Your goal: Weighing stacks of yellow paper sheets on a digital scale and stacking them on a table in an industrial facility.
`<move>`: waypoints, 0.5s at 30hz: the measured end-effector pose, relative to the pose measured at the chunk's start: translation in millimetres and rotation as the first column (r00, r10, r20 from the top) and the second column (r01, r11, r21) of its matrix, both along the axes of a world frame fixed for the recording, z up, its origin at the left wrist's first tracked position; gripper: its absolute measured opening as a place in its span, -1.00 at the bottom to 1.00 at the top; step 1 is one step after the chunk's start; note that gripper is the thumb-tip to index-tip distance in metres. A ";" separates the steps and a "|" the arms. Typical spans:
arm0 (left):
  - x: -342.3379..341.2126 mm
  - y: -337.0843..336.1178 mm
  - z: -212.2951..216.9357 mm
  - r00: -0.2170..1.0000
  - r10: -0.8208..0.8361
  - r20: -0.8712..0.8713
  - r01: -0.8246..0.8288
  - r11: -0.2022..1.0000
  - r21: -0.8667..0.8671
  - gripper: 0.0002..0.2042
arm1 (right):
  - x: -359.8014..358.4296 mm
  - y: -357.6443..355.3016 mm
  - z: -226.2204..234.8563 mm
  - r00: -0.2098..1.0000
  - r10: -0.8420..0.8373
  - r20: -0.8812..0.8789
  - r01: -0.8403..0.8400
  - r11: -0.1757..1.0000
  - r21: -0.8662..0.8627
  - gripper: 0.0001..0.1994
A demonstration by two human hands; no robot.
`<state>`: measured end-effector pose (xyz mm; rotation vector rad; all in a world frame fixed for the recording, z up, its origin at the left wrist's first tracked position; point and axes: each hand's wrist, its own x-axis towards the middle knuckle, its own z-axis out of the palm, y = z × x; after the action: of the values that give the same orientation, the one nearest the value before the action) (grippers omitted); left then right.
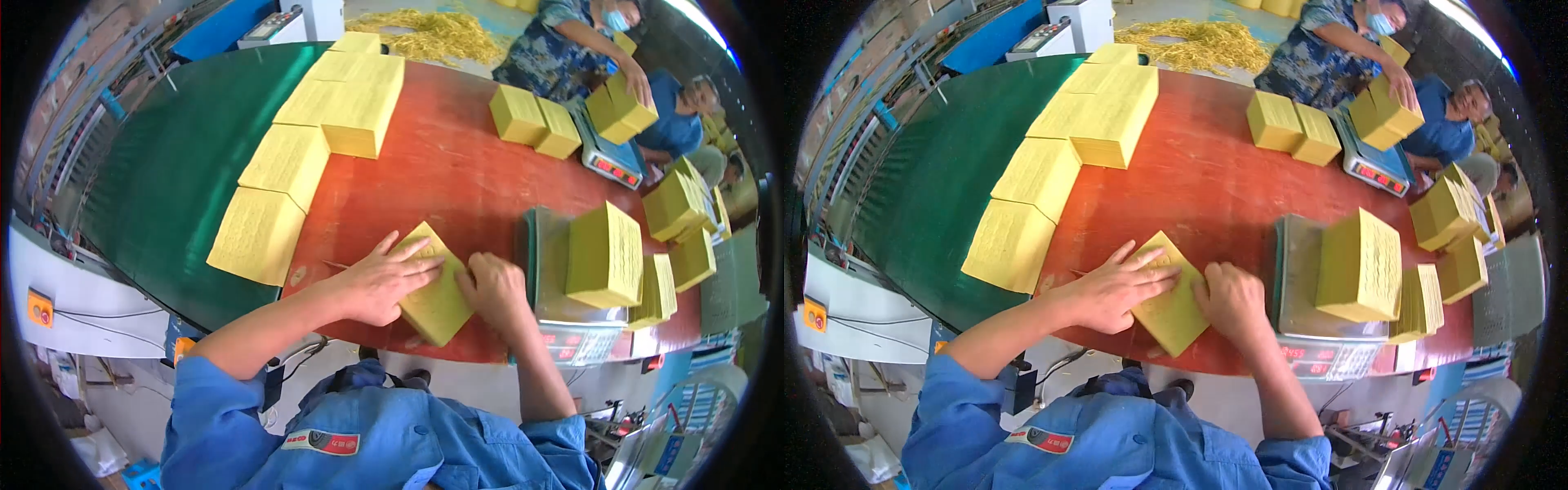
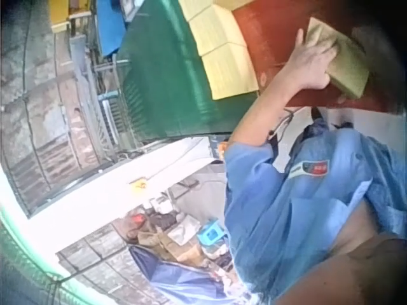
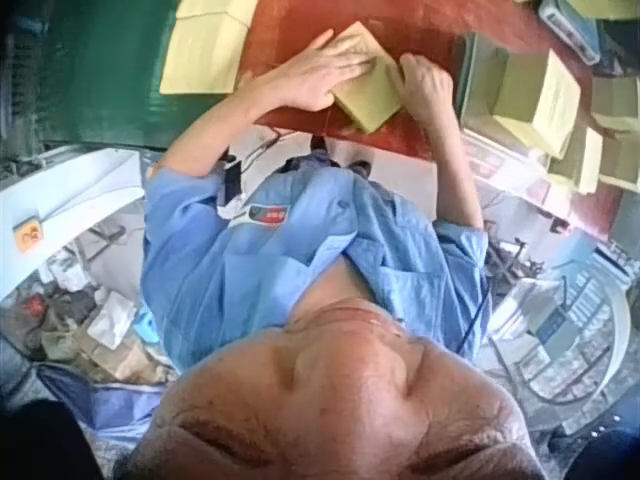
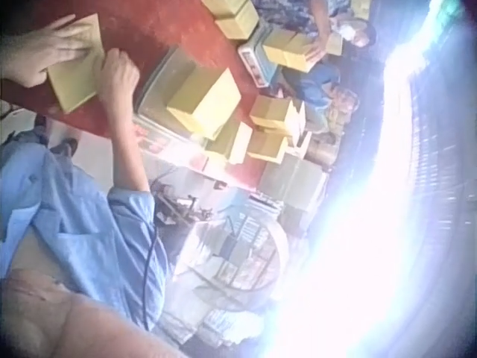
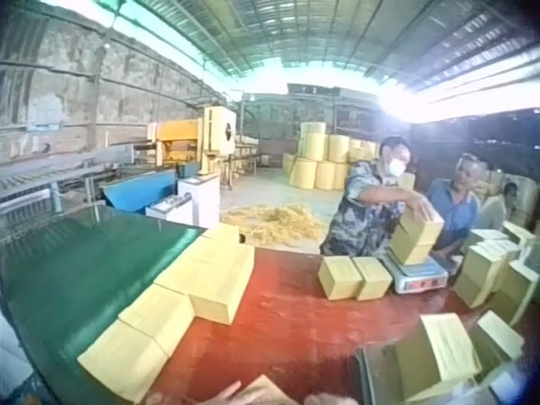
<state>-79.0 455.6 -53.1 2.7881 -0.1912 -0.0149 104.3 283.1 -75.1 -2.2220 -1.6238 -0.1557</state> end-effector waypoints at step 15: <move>-62.6 -154.1 -62.8 0.437 0.787 -0.435 -0.557 -0.142 -0.818 -0.39 | -36.2 -64.2 -36.0 0.756 0.091 -0.648 0.008 0.989 0.148 -0.61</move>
<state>-141.6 301.6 -115.9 1.3108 1.0158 0.5147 68.2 218.9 -111.1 -1.8207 -1.2116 0.4652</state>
